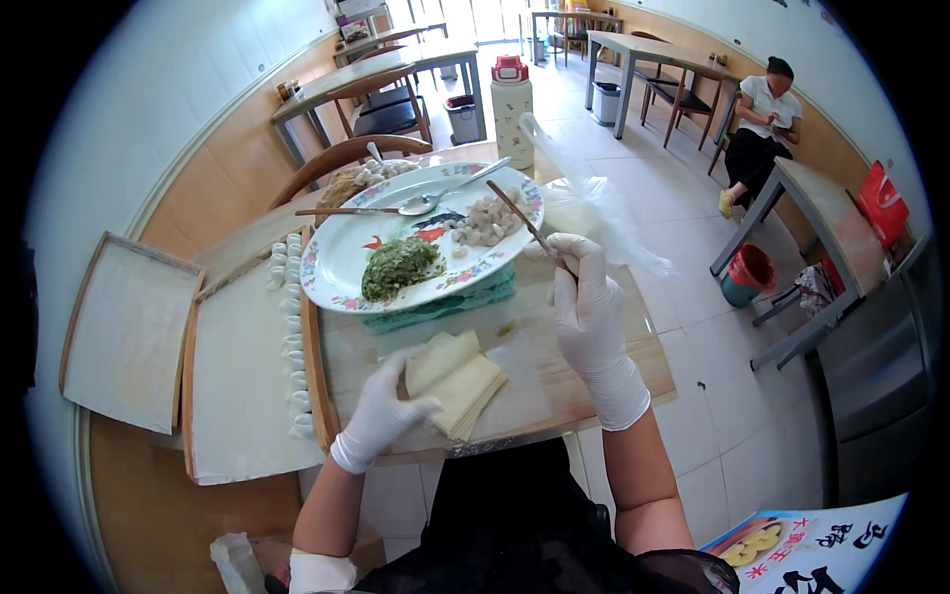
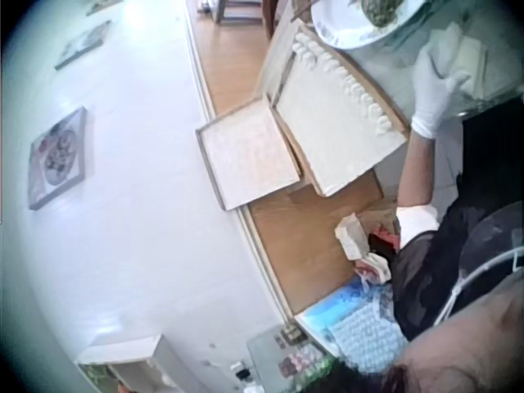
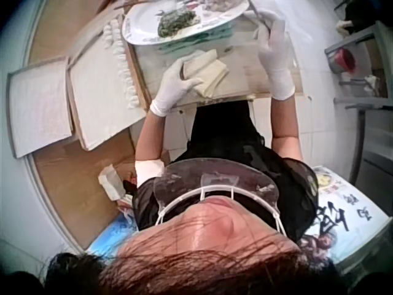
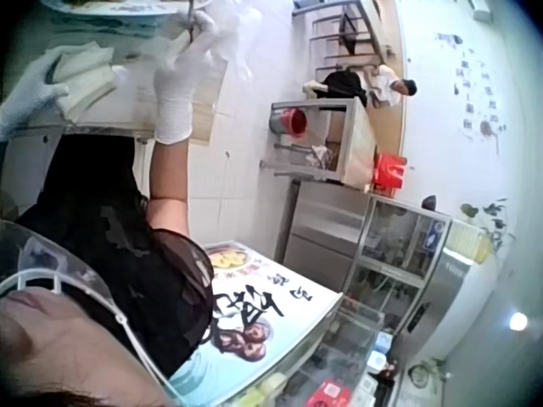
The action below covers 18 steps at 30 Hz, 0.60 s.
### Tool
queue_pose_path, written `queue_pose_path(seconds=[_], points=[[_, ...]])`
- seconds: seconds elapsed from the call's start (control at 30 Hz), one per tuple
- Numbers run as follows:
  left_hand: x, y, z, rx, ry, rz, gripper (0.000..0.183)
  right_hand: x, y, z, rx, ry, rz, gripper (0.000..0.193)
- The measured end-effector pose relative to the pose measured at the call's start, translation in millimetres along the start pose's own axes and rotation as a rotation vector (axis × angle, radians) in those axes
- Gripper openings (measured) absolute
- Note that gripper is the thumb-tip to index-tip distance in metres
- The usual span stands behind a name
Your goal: The person makes dumplings by scooping filling onto wrappers using a wooden stick, folding the dough wrappers around the filling by hand, and placing the assembled dumplings onto a wooden tray.
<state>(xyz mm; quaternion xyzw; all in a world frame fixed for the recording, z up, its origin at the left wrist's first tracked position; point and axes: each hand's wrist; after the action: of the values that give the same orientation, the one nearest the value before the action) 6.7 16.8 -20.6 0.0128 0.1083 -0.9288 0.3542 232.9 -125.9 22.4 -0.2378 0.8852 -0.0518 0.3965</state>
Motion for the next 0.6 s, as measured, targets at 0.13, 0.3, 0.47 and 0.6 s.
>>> queue_pose_path(seconds=[0.13,0.3,0.47,0.6], points=[[-2,-2,7,-0.739,0.582,-0.032,0.03,5,-4,4,-0.05,0.04,0.018,0.027],[-16,0,48,-0.551,0.802,0.227,0.027,12,-7,15,-0.056,0.037,0.05,0.028],[-36,0,17,-0.739,0.633,0.027,0.029,11,-3,9,-0.107,0.047,0.063,0.028],[-15,9,7,-0.781,0.581,0.165,0.033,10,-15,14,-0.032,0.079,0.027,0.026]])
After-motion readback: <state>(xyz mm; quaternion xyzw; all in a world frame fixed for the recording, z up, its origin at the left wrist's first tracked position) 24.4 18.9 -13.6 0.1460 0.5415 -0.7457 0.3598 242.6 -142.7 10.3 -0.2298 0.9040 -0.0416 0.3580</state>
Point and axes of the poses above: each hand's wrist, its own x-axis away from the middle knuckle, its own y-axis out of the palm, z = x × y, and after that the axes turned 2 degrees about x, right-handed
